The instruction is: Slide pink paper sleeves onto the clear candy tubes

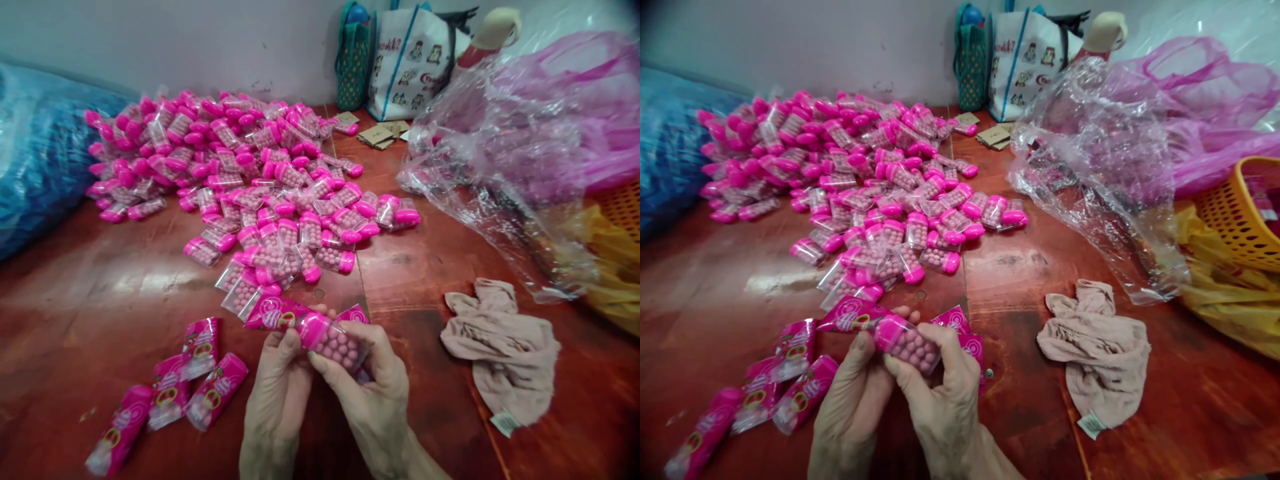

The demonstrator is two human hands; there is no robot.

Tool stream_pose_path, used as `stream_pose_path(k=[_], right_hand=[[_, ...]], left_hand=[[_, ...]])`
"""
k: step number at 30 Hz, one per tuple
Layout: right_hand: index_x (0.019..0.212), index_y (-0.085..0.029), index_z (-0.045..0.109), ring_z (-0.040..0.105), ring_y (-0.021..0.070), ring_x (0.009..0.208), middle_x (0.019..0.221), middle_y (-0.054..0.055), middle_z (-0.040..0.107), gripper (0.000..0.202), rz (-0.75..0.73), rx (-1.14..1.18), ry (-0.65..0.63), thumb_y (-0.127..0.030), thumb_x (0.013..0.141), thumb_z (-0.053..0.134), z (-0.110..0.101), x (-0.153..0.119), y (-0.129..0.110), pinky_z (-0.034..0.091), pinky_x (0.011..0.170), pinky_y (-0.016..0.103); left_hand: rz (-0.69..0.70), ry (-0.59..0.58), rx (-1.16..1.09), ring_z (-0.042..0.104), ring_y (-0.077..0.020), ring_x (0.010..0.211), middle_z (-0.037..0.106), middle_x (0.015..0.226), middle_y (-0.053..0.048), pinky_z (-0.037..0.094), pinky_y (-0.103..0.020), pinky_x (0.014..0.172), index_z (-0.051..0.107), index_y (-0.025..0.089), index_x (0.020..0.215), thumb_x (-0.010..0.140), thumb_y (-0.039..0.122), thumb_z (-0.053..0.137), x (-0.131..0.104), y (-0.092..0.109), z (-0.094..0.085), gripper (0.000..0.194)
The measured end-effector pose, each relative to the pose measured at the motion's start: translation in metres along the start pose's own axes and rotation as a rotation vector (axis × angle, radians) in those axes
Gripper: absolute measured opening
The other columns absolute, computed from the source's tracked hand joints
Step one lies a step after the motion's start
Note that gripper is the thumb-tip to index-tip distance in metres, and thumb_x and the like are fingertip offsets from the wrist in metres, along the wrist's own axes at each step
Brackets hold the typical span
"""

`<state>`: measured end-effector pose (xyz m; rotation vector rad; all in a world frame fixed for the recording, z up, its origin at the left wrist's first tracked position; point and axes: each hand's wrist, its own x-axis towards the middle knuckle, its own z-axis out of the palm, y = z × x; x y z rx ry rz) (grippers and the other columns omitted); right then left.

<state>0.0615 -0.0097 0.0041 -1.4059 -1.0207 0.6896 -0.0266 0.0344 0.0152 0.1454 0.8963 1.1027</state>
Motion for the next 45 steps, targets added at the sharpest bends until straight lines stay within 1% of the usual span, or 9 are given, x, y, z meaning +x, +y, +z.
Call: stream_pose_path(k=[5,11,15,20,23,27,32,40,45], right_hand=[[0.093,-0.023,0.054,0.061,0.0123,0.062,0.073,-0.003,0.062,0.028,0.080,0.090,0.015,-0.019,0.070,0.070,0.002,-0.003,0.000,0.051,0.053,0.020],[0.101,-0.026,0.054,0.062,0.0143,0.062,0.075,-0.002,0.064,0.031,-0.170,-0.163,0.083,-0.014,0.075,0.067,0.003,-0.005,0.006,0.051,0.058,0.024],[0.106,-0.026,0.053,0.064,0.0170,0.066,0.076,0.000,0.066,0.035,-0.284,-0.230,0.080,-0.012,0.076,0.065,0.002,-0.005,0.010,0.051,0.059,0.026],[0.109,-0.026,0.054,0.066,0.0176,0.086,0.098,0.002,0.068,0.032,-0.131,-0.007,-0.118,-0.014,0.080,0.061,-0.004,0.002,0.002,0.053,0.075,0.026],[0.109,-0.028,0.055,0.066,0.0153,0.085,0.099,-0.001,0.068,0.035,-0.039,0.144,-0.184,-0.013,0.079,0.062,-0.007,0.005,-0.004,0.053,0.075,0.022],[0.108,-0.028,0.057,0.067,0.0138,0.075,0.092,-0.003,0.069,0.033,-0.016,0.159,-0.133,-0.015,0.078,0.064,-0.005,0.003,-0.005,0.055,0.068,0.020],[0.116,-0.026,0.055,0.067,0.0175,0.087,0.102,0.002,0.068,0.041,-0.119,0.014,-0.024,-0.010,0.078,0.061,-0.001,-0.004,0.000,0.054,0.077,0.024],[0.103,-0.023,0.061,0.068,0.0149,0.072,0.084,-0.002,0.071,0.027,0.265,0.418,-0.175,-0.016,0.077,0.063,0.000,0.002,-0.007,0.055,0.064,0.021],[0.102,-0.025,0.061,0.068,0.0116,0.065,0.080,-0.004,0.071,0.029,0.134,0.230,-0.090,-0.012,0.076,0.062,0.002,-0.004,-0.007,0.054,0.060,0.014]], left_hand=[[-0.037,-0.100,0.004,0.057,-0.0302,0.108,0.072,0.091,-0.008,0.039,-0.045,0.098,0.073,0.019,0.081,0.059,0.035,0.078,-0.001,-0.002,-0.005,0.028],[0.120,-0.116,0.041,0.062,-0.0276,0.099,0.073,0.086,-0.007,0.044,-0.042,0.094,0.073,0.019,0.079,0.061,0.032,0.077,-0.001,-0.007,-0.001,0.023],[0.096,-0.156,0.036,0.064,-0.0245,0.096,0.073,0.079,-0.003,0.043,-0.039,0.095,0.072,0.022,0.079,0.065,0.027,0.074,-0.001,-0.006,0.000,0.015],[0.039,-0.194,0.046,0.060,-0.0259,0.104,0.073,0.084,-0.003,0.042,-0.039,0.096,0.071,0.024,0.082,0.063,0.037,0.075,-0.002,-0.001,-0.004,0.024],[0.047,-0.182,0.054,0.056,-0.0268,0.110,0.072,0.091,-0.003,0.042,-0.039,0.095,0.070,0.026,0.085,0.060,0.043,0.075,-0.003,-0.001,-0.008,0.031],[0.112,-0.178,0.107,0.052,-0.0278,0.114,0.072,0.095,-0.003,0.044,-0.039,0.094,0.069,0.026,0.090,0.061,0.045,0.073,-0.003,-0.004,-0.008,0.036],[0.211,-0.154,0.197,0.049,-0.0280,0.118,0.073,0.087,-0.005,0.043,-0.039,0.094,0.069,0.024,0.091,0.065,0.031,0.074,-0.002,-0.006,-0.003,0.027],[0.080,-0.186,0.200,0.040,-0.0325,0.124,0.070,0.102,-0.013,0.043,-0.046,0.091,0.069,0.023,0.095,0.065,0.049,0.069,-0.005,-0.003,-0.006,0.040],[0.160,-0.233,0.336,0.042,-0.0349,0.122,0.071,0.096,-0.016,0.038,-0.049,0.095,0.072,0.016,0.084,0.072,0.035,0.066,-0.003,-0.002,0.004,0.023]])
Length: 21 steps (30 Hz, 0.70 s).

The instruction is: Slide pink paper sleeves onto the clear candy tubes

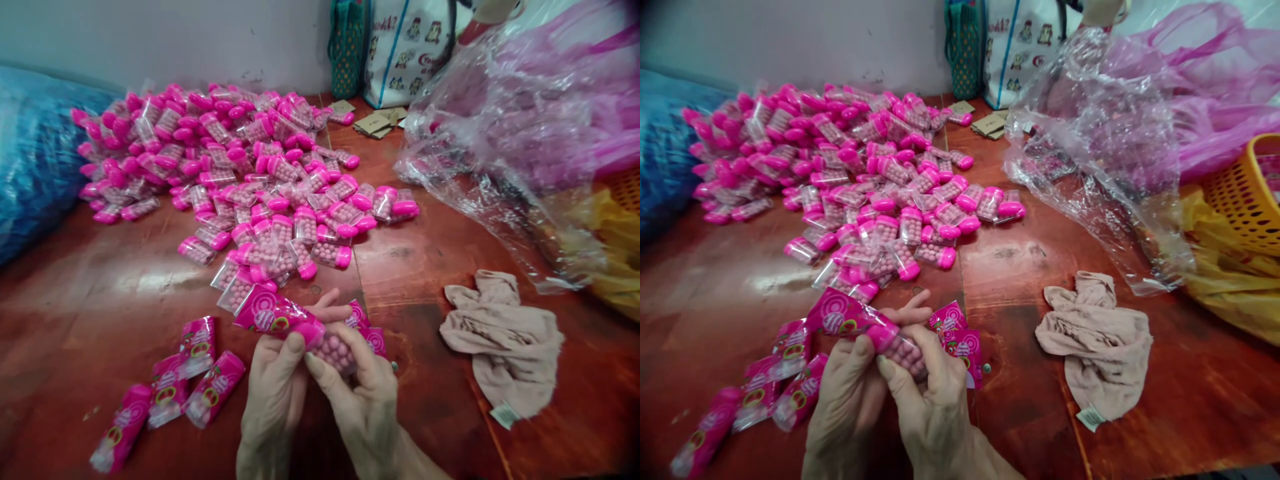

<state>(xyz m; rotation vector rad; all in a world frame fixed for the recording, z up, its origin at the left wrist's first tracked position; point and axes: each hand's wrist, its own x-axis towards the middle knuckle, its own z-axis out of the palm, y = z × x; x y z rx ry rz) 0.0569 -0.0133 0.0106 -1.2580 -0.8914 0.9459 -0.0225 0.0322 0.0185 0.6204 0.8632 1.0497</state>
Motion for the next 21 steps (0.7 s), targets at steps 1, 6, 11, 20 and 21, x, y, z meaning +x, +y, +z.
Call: stream_pose_path(k=[1,6,11,20,21], right_hand=[[0.104,-0.026,0.060,0.068,0.0115,0.064,0.081,-0.004,0.072,0.031,-0.027,-0.031,0.017,-0.012,0.076,0.062,0.000,-0.001,0.001,0.054,0.059,0.014],[0.097,-0.021,0.062,0.066,0.0139,0.066,0.080,-0.001,0.070,0.021,0.095,0.047,-0.037,-0.019,0.076,0.063,0.004,0.001,0.001,0.054,0.061,0.019],[0.102,-0.018,0.063,0.065,0.0163,0.071,0.081,0.003,0.068,0.024,0.241,0.234,-0.179,-0.028,0.080,0.058,0.006,0.001,-0.001,0.054,0.070,0.027],[0.090,-0.020,0.062,0.057,0.0138,0.053,0.064,-0.001,0.062,0.015,0.132,-0.194,-0.037,-0.031,0.079,0.058,0.001,-0.005,0.003,0.046,0.051,0.021],[0.089,-0.020,0.061,0.057,0.0139,0.056,0.066,0.000,0.062,0.014,0.146,-0.150,-0.051,-0.030,0.080,0.057,0.001,-0.003,0.002,0.047,0.053,0.022]], left_hand=[[0.017,-0.013,0.023,0.043,-0.0342,0.122,0.071,0.096,-0.016,0.036,-0.048,0.098,0.073,0.015,0.082,0.074,0.033,0.064,0.000,0.001,0.002,0.022],[-0.002,0.063,-0.039,0.047,-0.0336,0.118,0.071,0.093,-0.015,0.037,-0.047,0.097,0.071,0.016,0.086,0.068,0.042,0.068,-0.004,0.001,0.004,0.032],[-0.010,0.097,-0.054,0.050,-0.0350,0.115,0.072,0.088,-0.013,0.040,-0.049,0.094,0.070,0.018,0.078,0.064,0.040,0.071,-0.004,-0.007,-0.002,0.026],[-0.023,-0.091,-0.092,0.048,-0.0316,0.117,0.071,0.097,-0.013,0.036,-0.045,0.098,0.071,0.017,0.088,0.077,0.030,0.061,-0.005,-0.007,0.005,0.020],[-0.029,-0.075,-0.119,0.050,-0.0317,0.115,0.070,0.100,-0.014,0.038,-0.046,0.096,0.070,0.017,0.094,0.078,0.032,0.059,-0.004,-0.008,0.005,0.024]])
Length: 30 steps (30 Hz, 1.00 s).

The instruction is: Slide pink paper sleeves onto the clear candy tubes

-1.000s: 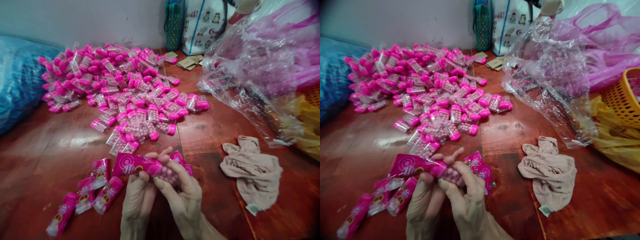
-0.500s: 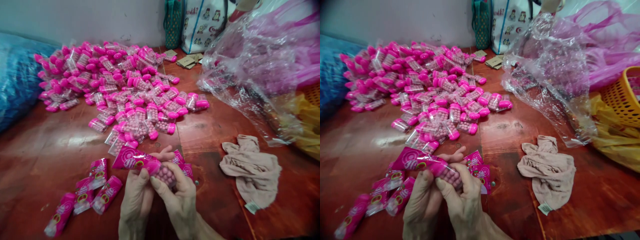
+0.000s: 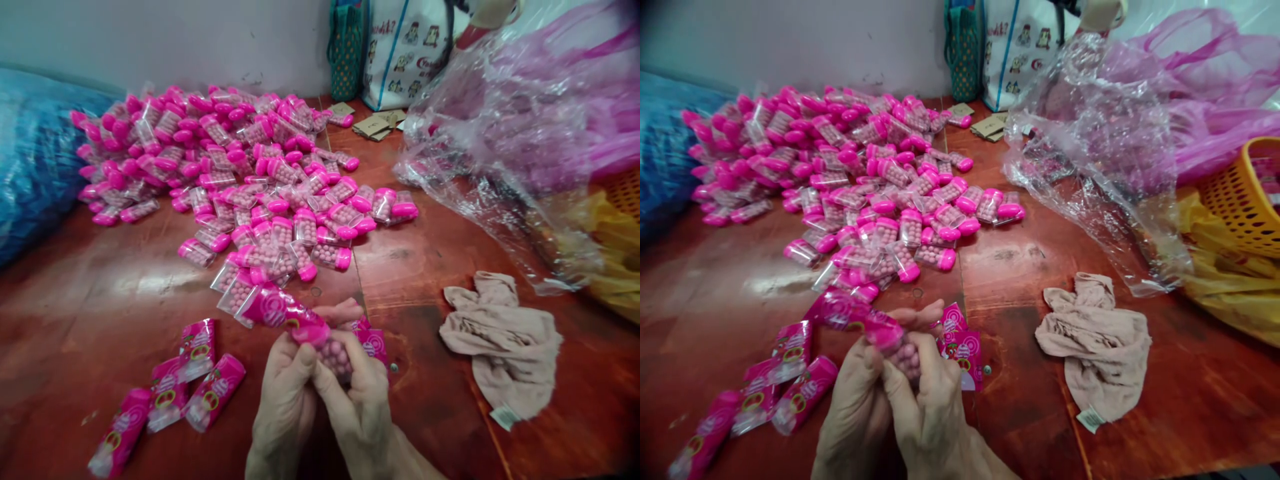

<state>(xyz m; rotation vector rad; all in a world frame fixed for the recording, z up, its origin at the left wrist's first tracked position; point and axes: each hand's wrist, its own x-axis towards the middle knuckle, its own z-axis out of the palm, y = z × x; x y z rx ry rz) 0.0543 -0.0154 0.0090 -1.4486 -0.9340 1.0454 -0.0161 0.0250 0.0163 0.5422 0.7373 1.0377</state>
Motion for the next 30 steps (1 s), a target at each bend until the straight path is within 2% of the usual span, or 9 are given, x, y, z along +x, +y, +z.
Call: stream_pose_path(k=[4,10,13,16,18,20,22,26,30], right_hand=[[0.085,-0.017,0.059,0.055,0.0127,0.058,0.067,0.000,0.059,0.014,0.055,0.173,-0.056,-0.030,0.082,0.054,0.003,0.004,-0.005,0.045,0.054,0.022],[0.087,-0.017,0.056,0.050,0.0109,0.052,0.062,-0.002,0.056,0.016,0.042,0.203,-0.033,-0.033,0.084,0.053,0.002,0.001,0.001,0.041,0.050,0.021],[0.096,-0.017,0.057,0.051,0.0124,0.051,0.063,0.000,0.059,0.019,0.029,-0.006,-0.064,-0.030,0.083,0.053,-0.008,0.006,-0.001,0.038,0.048,0.022],[0.089,-0.017,0.062,0.052,0.0146,0.051,0.061,0.000,0.059,0.020,-0.021,-0.310,-0.134,-0.031,0.075,0.063,-0.028,0.010,-0.011,0.038,0.050,0.024],[0.086,-0.018,0.064,0.053,0.0154,0.055,0.064,0.001,0.059,0.020,-0.078,-0.384,-0.088,-0.034,0.073,0.066,-0.043,0.014,-0.019,0.040,0.053,0.024],[0.094,-0.019,0.064,0.057,0.0184,0.073,0.080,0.004,0.061,0.026,-0.161,-0.348,0.015,-0.036,0.075,0.065,-0.054,0.018,-0.025,0.045,0.065,0.026],[0.101,-0.019,0.064,0.056,0.0209,0.090,0.096,0.007,0.061,0.030,-0.207,-0.248,0.003,-0.036,0.076,0.064,-0.060,0.023,-0.026,0.045,0.077,0.029],[0.089,-0.017,0.068,0.055,0.0122,0.060,0.080,0.002,0.059,0.026,-0.048,0.026,-0.173,-0.037,0.086,0.052,-0.060,0.029,-0.020,0.044,0.052,0.022],[0.081,-0.017,0.068,0.054,0.0123,0.063,0.073,0.001,0.057,0.023,-0.086,0.020,-0.029,-0.032,0.087,0.052,-0.049,0.024,-0.011,0.043,0.056,0.022]], left_hand=[[-0.003,0.082,-0.018,0.055,-0.0299,0.109,0.067,0.107,-0.014,0.041,-0.045,0.093,0.070,0.016,0.096,0.083,0.029,0.051,0.001,0.000,0.000,0.026],[0.012,0.008,0.125,0.053,-0.0286,0.111,0.067,0.108,-0.014,0.037,-0.040,0.096,0.072,0.014,0.090,0.083,0.024,0.052,-0.002,-0.002,0.006,0.024],[-0.029,0.023,0.124,0.059,-0.0246,0.101,0.068,0.104,-0.011,0.044,-0.035,0.089,0.070,0.017,0.095,0.080,0.021,0.058,-0.003,-0.002,0.007,0.020],[-0.043,0.075,0.084,0.063,-0.0197,0.085,0.069,0.096,-0.009,0.049,-0.030,0.076,0.070,0.016,0.090,0.081,0.023,0.057,-0.002,0.002,0.005,0.017],[-0.033,0.109,0.091,0.063,-0.0160,0.070,0.070,0.082,-0.007,0.050,-0.026,0.067,0.069,0.015,0.083,0.078,0.024,0.061,-0.001,0.005,0.002,0.013],[-0.075,0.067,0.136,0.061,-0.0137,0.058,0.068,0.068,-0.005,0.049,-0.024,0.057,0.068,0.014,0.077,0.074,0.025,0.066,-0.002,0.005,0.000,0.011],[-0.162,-0.052,0.190,0.058,-0.0136,0.050,0.066,0.060,-0.005,0.047,-0.023,0.048,0.067,0.013,0.075,0.073,0.028,0.067,-0.003,0.003,0.001,0.015],[-0.225,-0.181,0.258,0.059,-0.0144,0.053,0.065,0.064,-0.006,0.043,-0.021,0.047,0.065,0.012,0.080,0.069,0.022,0.069,-0.006,-0.001,0.005,0.016],[-0.189,-0.185,0.289,0.056,-0.0110,0.054,0.063,0.066,-0.004,0.042,-0.019,0.049,0.065,0.012,0.087,0.072,0.016,0.065,-0.004,-0.003,0.005,0.016]])
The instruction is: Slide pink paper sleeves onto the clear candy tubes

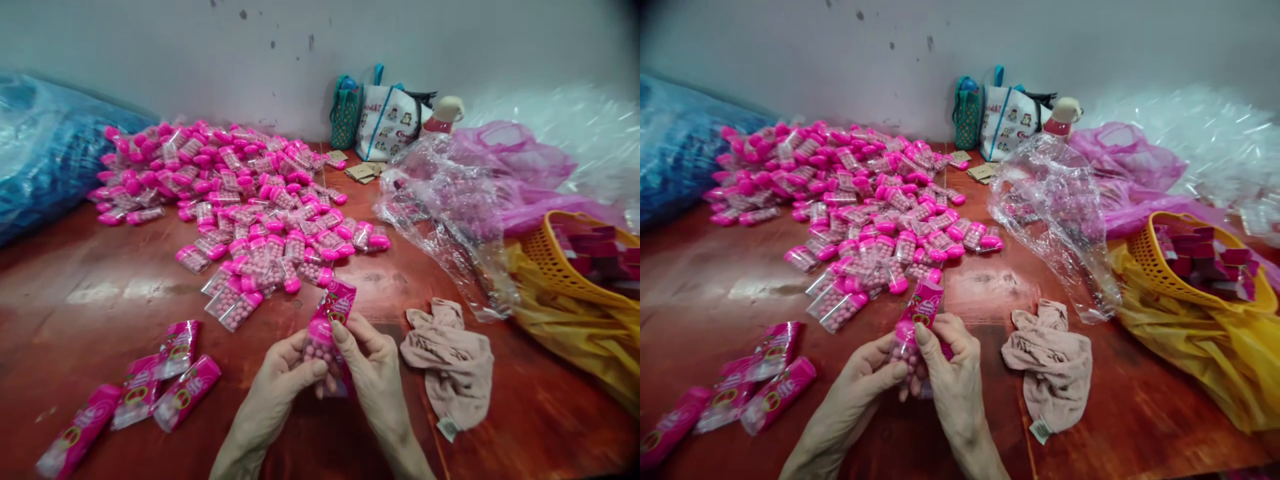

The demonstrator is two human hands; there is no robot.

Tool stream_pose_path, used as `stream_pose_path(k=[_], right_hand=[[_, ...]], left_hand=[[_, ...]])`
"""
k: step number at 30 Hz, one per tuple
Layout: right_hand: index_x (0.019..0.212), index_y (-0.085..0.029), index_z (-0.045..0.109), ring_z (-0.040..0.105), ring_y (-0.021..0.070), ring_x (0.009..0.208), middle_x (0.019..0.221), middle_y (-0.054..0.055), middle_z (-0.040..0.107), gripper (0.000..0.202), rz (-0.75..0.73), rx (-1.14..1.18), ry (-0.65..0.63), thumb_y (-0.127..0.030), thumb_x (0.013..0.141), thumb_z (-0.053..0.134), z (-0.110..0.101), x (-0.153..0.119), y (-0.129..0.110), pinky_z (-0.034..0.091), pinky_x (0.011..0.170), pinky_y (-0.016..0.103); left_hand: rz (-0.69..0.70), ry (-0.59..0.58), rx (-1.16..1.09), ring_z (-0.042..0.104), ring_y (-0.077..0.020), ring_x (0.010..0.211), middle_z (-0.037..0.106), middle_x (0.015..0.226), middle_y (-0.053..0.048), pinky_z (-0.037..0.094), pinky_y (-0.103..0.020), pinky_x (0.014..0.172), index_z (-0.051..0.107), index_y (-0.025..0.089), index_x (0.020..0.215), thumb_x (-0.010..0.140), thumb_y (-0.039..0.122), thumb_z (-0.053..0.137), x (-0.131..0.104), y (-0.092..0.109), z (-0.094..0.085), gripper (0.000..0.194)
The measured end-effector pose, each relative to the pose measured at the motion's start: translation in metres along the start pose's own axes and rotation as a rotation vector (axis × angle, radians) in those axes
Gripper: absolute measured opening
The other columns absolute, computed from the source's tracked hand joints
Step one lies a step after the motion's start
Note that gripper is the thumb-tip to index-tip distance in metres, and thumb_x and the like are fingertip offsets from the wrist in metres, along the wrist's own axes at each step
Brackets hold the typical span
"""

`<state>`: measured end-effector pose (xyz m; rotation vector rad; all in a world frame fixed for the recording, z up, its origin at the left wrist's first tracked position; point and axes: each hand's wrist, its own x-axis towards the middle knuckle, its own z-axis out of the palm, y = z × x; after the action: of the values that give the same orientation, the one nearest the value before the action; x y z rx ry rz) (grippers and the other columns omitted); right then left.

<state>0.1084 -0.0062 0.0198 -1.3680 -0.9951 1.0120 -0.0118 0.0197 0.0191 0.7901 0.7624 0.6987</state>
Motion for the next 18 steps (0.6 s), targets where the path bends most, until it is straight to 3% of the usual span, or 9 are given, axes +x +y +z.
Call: stream_pose_path(k=[4,6,10,14,18], right_hand=[[0.079,-0.018,0.067,0.057,0.0155,0.074,0.076,0.002,0.061,0.014,-0.111,-0.104,0.158,-0.027,0.083,0.057,0.011,-0.007,0.006,0.044,0.068,0.025],[0.079,-0.019,0.067,0.058,0.0158,0.072,0.076,0.002,0.062,0.012,-0.044,-0.066,0.116,-0.028,0.081,0.060,0.011,-0.007,0.007,0.045,0.066,0.025],[0.085,-0.017,0.066,0.056,0.0121,0.054,0.070,0.001,0.065,0.019,0.197,0.234,-0.041,-0.034,0.076,0.065,0.003,-0.002,0.007,0.046,0.052,0.022],[0.071,-0.014,0.065,0.054,0.0098,0.050,0.060,-0.001,0.063,0.020,0.264,0.386,0.098,-0.034,0.072,0.069,0.003,0.001,0.012,0.046,0.051,0.021],[0.075,-0.014,0.066,0.056,0.0107,0.051,0.061,-0.001,0.063,0.021,0.252,0.221,0.185,-0.034,0.071,0.070,0.015,-0.005,0.017,0.048,0.053,0.021]], left_hand=[[0.043,0.052,-0.023,0.050,-0.0083,0.051,0.058,0.062,-0.001,0.038,-0.018,0.047,0.064,0.012,0.086,0.074,0.018,0.064,0.003,-0.004,-0.002,0.013],[0.046,0.066,-0.023,0.049,-0.0077,0.050,0.056,0.060,0.000,0.036,-0.017,0.045,0.063,0.013,0.085,0.075,0.020,0.063,0.004,-0.005,-0.004,0.013],[-0.011,0.015,0.040,0.044,-0.0055,0.044,0.055,0.057,0.001,0.029,-0.016,0.040,0.061,0.013,0.089,0.077,0.023,0.061,0.002,-0.002,-0.005,0.016],[-0.049,-0.025,0.159,0.043,-0.0053,0.043,0.059,0.060,-0.001,0.026,-0.016,0.038,0.059,0.012,0.086,0.077,0.024,0.059,-0.003,0.002,-0.005,0.015],[-0.040,0.008,0.221,0.039,-0.0053,0.041,0.052,0.052,0.003,0.024,-0.017,0.038,0.059,0.012,0.087,0.078,0.026,0.058,-0.004,-0.001,-0.007,0.017]])
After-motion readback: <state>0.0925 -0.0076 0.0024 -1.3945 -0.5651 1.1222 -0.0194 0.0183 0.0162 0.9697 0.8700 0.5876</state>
